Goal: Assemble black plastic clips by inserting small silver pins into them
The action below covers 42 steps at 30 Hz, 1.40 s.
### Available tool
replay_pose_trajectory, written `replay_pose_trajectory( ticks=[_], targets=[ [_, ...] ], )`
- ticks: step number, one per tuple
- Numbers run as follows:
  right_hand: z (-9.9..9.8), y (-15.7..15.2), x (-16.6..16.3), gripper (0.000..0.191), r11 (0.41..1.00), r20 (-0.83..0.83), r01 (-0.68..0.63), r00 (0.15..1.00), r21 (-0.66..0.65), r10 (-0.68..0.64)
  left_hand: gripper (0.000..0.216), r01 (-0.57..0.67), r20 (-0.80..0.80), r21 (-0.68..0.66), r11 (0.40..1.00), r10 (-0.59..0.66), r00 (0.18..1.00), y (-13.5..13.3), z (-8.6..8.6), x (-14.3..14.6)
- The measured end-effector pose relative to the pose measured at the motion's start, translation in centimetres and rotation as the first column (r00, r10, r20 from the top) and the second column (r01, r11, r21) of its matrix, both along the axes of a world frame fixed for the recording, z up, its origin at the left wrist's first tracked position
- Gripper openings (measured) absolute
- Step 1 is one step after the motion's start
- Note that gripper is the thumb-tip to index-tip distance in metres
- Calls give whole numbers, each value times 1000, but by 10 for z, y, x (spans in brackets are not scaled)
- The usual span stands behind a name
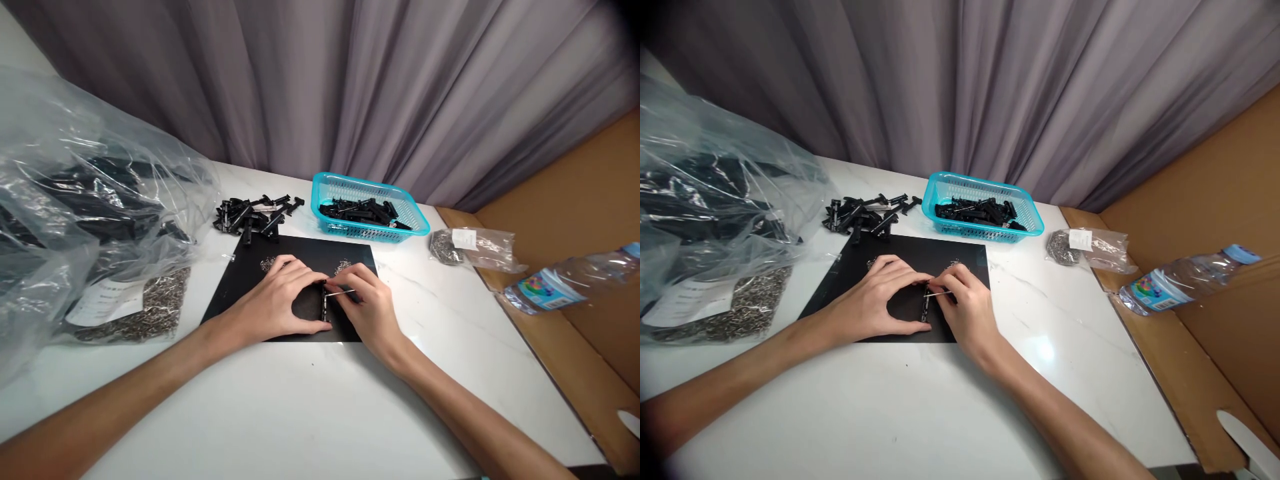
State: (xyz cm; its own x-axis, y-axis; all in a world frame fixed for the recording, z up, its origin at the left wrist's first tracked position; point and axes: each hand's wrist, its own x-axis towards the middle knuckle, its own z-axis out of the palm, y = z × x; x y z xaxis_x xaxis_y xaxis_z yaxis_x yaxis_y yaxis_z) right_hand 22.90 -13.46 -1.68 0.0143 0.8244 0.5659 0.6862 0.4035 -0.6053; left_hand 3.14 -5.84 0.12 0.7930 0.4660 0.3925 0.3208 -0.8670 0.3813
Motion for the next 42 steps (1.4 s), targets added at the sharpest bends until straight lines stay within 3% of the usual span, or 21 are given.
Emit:
replay_pose_trajectory(
  ticks=[5,8,19,24,29,34,42],
  targets=[
    [-6,0,6,27,998,171,-33,985,44,25,62,-15,0,9,1000,15,1000,0,0,0],
    [-8,-1,5,30,997,189,-64,980,33,56,63,-20,6,3,1000,20,1000,0,0,0],
    [-2,1,7,11,998,40,-67,997,8,67,64,-1,15,21,1000,0,1000,0,-2,0],
    [4,1,7,8,994,-129,-45,991,-100,32,62,16,21,22,1000,-16,1000,0,-2,1],
    [3,1,5,9,985,-183,-64,982,-159,34,63,2,8,5,1000,-3,1000,-1,-2,1],
    [-2,2,3,9,990,-150,-61,988,-124,42,59,-7,11,-21,1000,7,1000,-2,-4,-1],
    [-4,-2,0,7,998,68,32,997,-57,-28,60,-21,27,-35,999,22,999,-3,-2,2]
  ],
)
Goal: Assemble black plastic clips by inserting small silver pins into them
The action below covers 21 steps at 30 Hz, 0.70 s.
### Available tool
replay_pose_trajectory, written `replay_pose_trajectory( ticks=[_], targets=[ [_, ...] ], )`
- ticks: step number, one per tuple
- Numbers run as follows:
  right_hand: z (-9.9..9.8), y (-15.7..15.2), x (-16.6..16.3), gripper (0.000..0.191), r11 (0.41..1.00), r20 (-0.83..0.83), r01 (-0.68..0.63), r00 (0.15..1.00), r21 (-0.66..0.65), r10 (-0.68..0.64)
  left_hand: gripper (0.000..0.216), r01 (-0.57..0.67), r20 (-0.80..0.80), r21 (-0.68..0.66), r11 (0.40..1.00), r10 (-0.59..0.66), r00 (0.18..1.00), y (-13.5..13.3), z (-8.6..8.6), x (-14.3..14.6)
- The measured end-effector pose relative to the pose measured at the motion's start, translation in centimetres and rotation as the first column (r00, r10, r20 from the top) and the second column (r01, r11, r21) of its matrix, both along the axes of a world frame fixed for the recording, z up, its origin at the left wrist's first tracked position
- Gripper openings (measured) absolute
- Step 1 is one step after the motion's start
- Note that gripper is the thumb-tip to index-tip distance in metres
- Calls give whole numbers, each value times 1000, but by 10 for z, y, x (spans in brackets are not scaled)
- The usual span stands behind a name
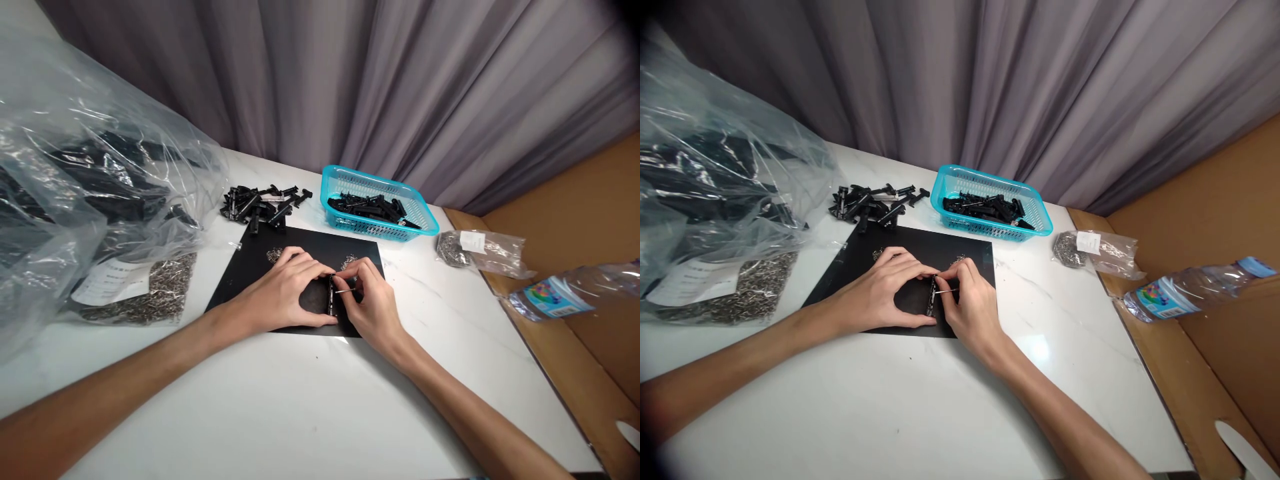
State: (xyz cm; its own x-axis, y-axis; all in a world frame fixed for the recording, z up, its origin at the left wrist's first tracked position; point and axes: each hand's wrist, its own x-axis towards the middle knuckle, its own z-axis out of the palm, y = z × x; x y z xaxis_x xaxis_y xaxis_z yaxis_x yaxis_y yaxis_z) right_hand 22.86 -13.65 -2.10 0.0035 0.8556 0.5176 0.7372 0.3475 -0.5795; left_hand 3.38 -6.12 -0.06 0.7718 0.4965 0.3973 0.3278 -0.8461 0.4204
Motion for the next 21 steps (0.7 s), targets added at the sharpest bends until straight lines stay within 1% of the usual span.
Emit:
replay_pose_trajectory(
  ticks=[3,8,14,18,21],
  targets=[
    [0,0,-1,7,1000,56,16,998,9,-16,60,12,12,0,1000,-12,1000,0,1,1],
    [1,0,-2,8,995,181,32,982,91,-49,60,5,16,-26,1000,-4,1000,1,-1,-1],
    [-2,0,-1,16,985,269,24,961,170,-70,61,-12,-18,-118,993,10,1000,3,0,2],
    [-2,-1,1,16,985,252,-4,967,171,-39,64,-28,-28,-147,989,25,999,4,0,3],
    [3,-1,5,12,995,134,-44,990,89,32,64,-28,-14,-129,991,27,1000,3,-2,1]
  ],
)
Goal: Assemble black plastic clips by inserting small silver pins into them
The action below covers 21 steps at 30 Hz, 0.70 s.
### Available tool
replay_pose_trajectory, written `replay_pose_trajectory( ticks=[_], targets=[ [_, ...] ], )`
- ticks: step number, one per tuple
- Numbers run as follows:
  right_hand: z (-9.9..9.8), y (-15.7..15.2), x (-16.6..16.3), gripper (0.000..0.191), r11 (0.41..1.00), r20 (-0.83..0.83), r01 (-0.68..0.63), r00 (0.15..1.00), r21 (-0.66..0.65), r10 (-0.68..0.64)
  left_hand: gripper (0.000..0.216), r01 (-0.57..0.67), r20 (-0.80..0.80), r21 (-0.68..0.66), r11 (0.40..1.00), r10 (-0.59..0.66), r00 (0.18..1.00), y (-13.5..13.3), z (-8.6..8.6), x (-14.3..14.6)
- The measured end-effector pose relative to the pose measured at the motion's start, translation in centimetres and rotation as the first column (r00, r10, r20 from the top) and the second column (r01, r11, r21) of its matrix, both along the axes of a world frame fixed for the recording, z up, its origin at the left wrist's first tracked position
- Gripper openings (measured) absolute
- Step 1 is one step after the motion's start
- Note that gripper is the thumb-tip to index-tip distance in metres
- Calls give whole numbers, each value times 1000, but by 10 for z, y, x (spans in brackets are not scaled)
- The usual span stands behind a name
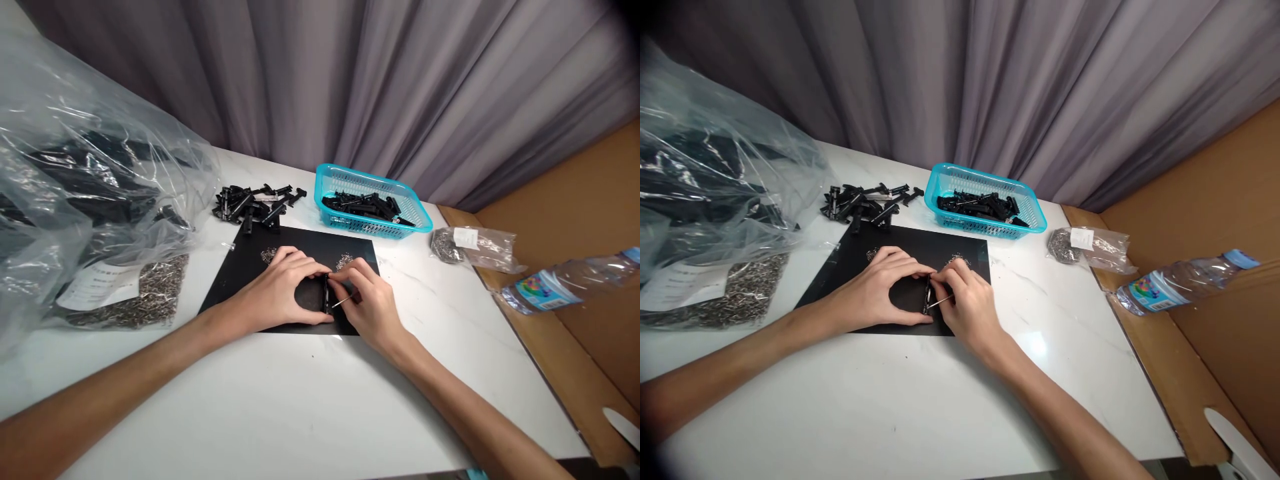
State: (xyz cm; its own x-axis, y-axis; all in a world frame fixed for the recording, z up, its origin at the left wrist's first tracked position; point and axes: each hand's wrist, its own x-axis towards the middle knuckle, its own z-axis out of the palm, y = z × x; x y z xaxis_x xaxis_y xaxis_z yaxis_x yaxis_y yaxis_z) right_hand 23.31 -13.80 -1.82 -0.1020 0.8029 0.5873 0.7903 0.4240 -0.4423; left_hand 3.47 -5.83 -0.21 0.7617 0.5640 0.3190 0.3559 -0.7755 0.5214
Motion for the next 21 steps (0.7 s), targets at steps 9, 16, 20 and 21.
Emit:
replay_pose_trajectory(
  ticks=[9,16,20,21],
  targets=[
    [13,6,11,11,960,-373,-140,927,-244,40,66,-5,-6,42,999,5,1000,1,-1,0],
    [10,12,12,10,958,-373,-152,926,-242,53,67,-8,-27,61,998,9,1000,3,-4,-1],
    [10,14,15,8,957,-337,-176,937,-229,92,66,-14,-33,67,998,16,999,3,-3,-1],
    [11,14,17,8,958,-332,-180,938,-223,99,67,-13,-36,71,997,16,999,3,-2,-1]
  ],
)
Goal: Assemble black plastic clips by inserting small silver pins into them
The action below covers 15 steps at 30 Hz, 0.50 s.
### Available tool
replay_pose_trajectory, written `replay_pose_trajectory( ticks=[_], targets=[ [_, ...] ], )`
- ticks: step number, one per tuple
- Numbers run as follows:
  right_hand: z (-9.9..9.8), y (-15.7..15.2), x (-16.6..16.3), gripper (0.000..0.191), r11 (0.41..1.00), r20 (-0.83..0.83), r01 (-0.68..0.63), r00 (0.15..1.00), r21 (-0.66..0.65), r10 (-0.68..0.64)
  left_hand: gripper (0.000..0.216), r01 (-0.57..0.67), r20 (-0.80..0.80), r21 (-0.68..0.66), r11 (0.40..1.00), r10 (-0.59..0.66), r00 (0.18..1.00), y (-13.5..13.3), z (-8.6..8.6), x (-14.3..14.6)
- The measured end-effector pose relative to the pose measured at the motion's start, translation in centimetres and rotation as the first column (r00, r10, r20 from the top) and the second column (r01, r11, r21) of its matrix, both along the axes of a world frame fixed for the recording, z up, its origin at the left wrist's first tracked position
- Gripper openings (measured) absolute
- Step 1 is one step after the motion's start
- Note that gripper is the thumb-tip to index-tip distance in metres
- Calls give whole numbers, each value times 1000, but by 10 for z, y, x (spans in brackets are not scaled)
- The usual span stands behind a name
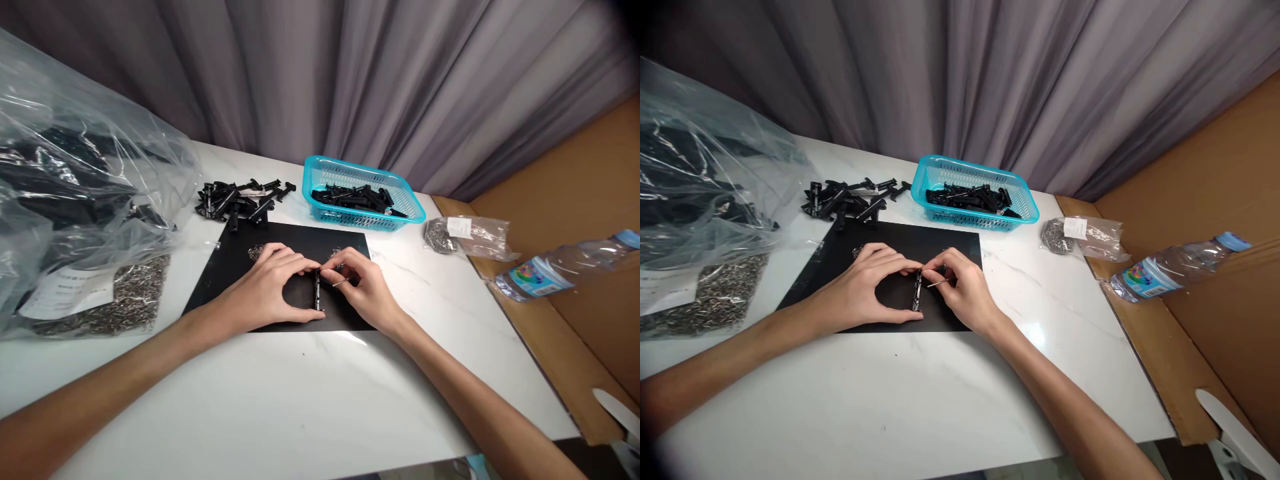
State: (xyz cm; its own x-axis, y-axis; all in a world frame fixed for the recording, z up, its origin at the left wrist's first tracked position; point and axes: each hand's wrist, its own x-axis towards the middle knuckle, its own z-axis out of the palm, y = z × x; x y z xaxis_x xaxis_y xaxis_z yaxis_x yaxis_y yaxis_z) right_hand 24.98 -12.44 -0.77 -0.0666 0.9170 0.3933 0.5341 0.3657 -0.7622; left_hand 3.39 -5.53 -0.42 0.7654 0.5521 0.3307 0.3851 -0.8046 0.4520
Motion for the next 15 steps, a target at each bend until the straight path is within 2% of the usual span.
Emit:
replay_pose_trajectory(
  ticks=[3,5,7,10,12,15],
  targets=[
    [5,-2,10,8,1000,40,11,999,25,-12,67,2,-11,7,1000,-2,1000,-1,1,0],
    [11,-5,20,9,999,152,-14,988,34,9,68,5,-12,3,1000,-5,1000,-1,2,0],
    [16,-9,28,13,996,334,-80,940,28,66,69,5,-16,-5,1000,-6,1000,-2,2,0],
    [22,-14,36,20,981,555,-191,815,-18,169,69,-1,-23,-3,1000,1,1000,-3,3,0],
    [22,-15,37,25,969,622,-243,752,-47,219,69,-3,-22,4,1000,3,1000,-3,4,0],
    [17,-13,35,26,973,636,-229,749,-11,184,69,6,-27,14,1000,-6,1000,-4,4,0]
  ],
)
